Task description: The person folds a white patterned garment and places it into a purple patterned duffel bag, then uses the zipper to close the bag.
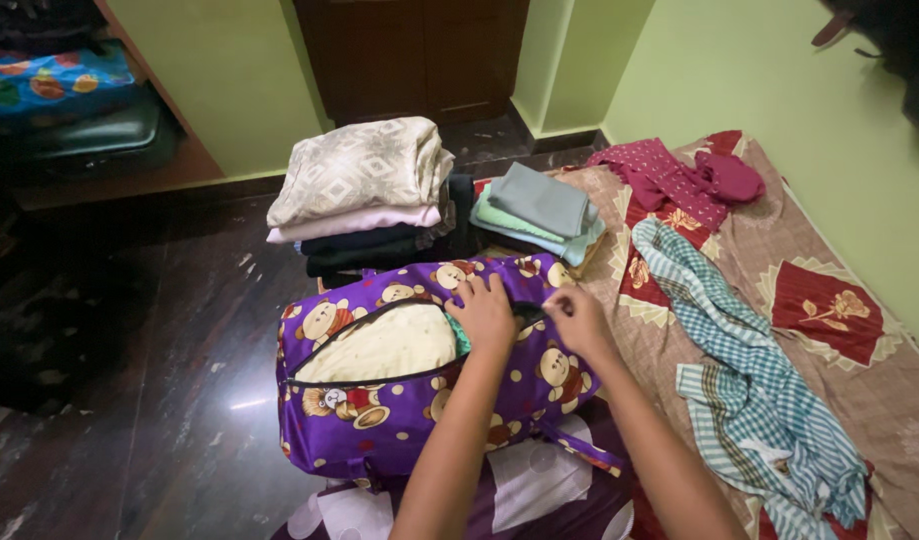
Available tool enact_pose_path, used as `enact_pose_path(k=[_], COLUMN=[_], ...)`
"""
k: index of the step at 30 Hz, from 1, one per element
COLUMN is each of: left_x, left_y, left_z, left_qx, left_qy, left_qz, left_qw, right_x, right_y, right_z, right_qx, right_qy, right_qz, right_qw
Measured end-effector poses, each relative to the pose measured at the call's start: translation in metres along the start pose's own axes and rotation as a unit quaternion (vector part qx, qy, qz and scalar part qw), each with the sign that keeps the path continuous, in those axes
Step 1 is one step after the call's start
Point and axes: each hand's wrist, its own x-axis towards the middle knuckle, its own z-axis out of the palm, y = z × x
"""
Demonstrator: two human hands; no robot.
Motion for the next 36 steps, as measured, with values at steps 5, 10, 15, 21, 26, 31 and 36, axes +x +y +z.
enact_pose_path(k=[5, 10, 15, 21, 26, 31, 36], left_x=[-0.003, -0.019, -0.021, -0.01, -0.003, -0.006, -0.015], left_y=[-0.002, -0.018, -0.027, -0.017, 0.001, -0.02, -0.012], left_z=[0.006, -0.01, -0.029, -0.029, -0.013, 0.012, -0.015], left_qx=[0.007, -0.085, -0.107, -0.096, -0.041, -0.116, -0.188], left_qy=[0.035, 0.067, 0.007, -0.044, -0.026, -0.005, -0.031], left_qz=[0.033, 0.104, 0.129, 0.091, 0.064, 0.07, 0.112], left_qw=[0.999, 0.989, 0.986, 0.99, 0.997, 0.991, 0.975], right_x=[0.005, -0.001, -0.011, -0.004, -0.001, -0.001, -0.004], right_y=[0.054, 0.065, 0.044, 0.034, 0.053, 0.086, 0.082], right_z=[-0.007, 0.012, 0.033, 0.008, 0.02, 0.029, 0.031], right_qx=[0.099, 0.096, 0.148, 0.245, 0.193, 0.223, 0.259], right_qy=[0.046, 0.024, 0.048, 0.035, 0.034, 0.038, 0.025], right_qz=[0.065, 0.105, 0.088, 0.161, 0.182, 0.104, 0.143], right_qw=[0.992, 0.99, 0.984, 0.955, 0.964, 0.968, 0.955])
